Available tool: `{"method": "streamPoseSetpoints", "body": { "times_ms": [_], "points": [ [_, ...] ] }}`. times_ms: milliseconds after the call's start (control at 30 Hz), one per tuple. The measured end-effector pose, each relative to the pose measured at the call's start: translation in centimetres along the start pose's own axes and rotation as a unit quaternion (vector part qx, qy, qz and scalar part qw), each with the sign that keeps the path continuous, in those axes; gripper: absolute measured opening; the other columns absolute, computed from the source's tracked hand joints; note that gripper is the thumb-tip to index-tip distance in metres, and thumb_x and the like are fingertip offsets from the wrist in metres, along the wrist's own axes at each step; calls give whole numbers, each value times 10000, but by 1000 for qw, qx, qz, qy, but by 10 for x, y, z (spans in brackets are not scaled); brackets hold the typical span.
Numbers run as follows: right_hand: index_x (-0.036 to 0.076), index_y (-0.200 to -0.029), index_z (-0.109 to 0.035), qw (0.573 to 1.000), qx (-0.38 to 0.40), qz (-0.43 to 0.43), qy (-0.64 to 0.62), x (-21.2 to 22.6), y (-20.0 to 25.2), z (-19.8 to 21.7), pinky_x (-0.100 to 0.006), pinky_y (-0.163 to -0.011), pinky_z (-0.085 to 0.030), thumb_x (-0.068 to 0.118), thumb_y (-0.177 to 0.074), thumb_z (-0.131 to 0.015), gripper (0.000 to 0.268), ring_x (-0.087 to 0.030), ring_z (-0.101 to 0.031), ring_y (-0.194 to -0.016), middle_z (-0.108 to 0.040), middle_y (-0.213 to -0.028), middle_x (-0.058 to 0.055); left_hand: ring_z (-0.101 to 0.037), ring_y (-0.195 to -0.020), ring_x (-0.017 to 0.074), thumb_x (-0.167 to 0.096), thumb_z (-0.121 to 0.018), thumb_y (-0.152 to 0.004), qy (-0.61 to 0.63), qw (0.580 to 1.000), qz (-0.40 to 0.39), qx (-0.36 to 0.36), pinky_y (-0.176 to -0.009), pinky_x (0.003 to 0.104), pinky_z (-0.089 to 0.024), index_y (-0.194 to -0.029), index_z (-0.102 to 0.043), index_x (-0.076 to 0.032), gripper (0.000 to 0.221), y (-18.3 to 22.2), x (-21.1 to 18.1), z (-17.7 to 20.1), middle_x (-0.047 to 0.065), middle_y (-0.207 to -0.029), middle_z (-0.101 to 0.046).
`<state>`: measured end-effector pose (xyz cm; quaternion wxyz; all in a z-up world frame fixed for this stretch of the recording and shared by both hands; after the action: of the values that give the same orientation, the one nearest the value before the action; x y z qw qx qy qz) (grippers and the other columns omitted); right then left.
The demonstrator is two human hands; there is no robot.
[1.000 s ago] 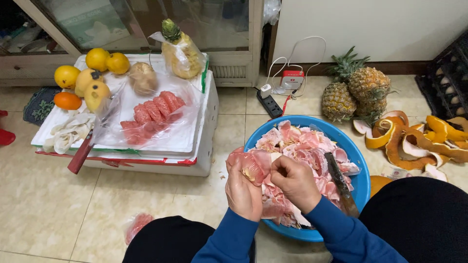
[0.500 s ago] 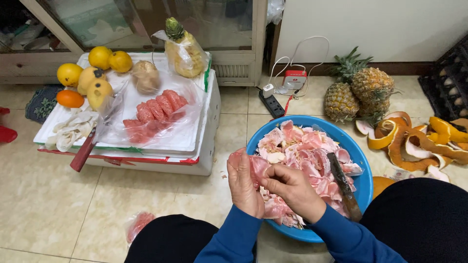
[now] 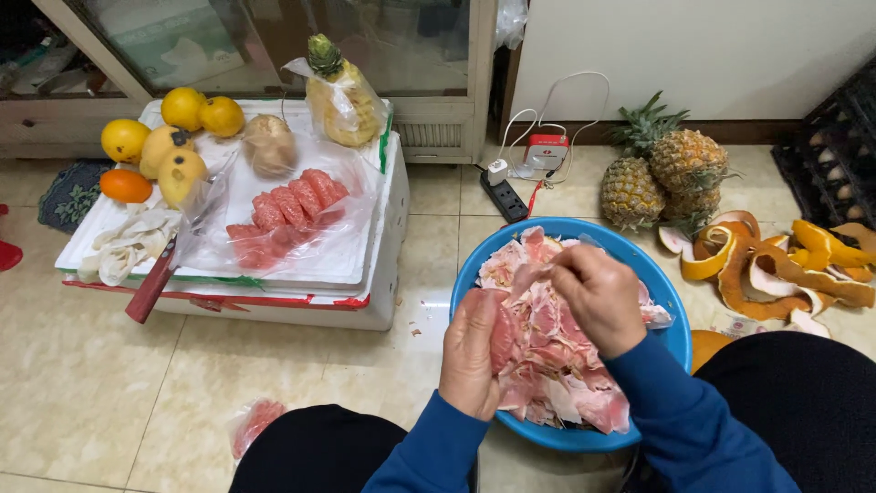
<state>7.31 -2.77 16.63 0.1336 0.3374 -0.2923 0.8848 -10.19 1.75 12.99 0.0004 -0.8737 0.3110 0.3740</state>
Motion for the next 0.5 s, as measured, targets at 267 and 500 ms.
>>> {"method": "streamPoseSetpoints", "body": {
  "times_ms": [267, 500],
  "points": [
    [174, -813, -663, 913, 268, -221, 215, -83, 18, -32, -256, -554, -562, 407, -991, -607, 299, -97, -621, -583, -723, -747, 22, -579, -550, 127, -355, -648, -959, 42, 999, -1, -20, -415, 220, -317, -1191, -590, -66, 375, -3, -10, 6, 104, -822, -642],
    [124, -976, -793, 970, 196, -24, 144, -65, 39, -50, -398, -857, -554, 496, -834, -738, 402, -285, -709, -927, -768, -968, -59, -538, -1136, 208, -133, -562, -915, -34, 996, -58, -53, -1020, 331, -432, -1282, -552, -1, 390, -14, -7, 14, 125, -1349, -553]
  ]
}}
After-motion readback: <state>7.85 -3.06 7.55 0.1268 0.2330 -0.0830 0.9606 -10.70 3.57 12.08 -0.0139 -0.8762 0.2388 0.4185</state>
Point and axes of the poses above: each hand's wrist, its own y-axis away from the middle knuckle, its own z-axis out of the back of the hand, x = y × z, the point moved 4 cm from there along -y, towards the middle knuckle
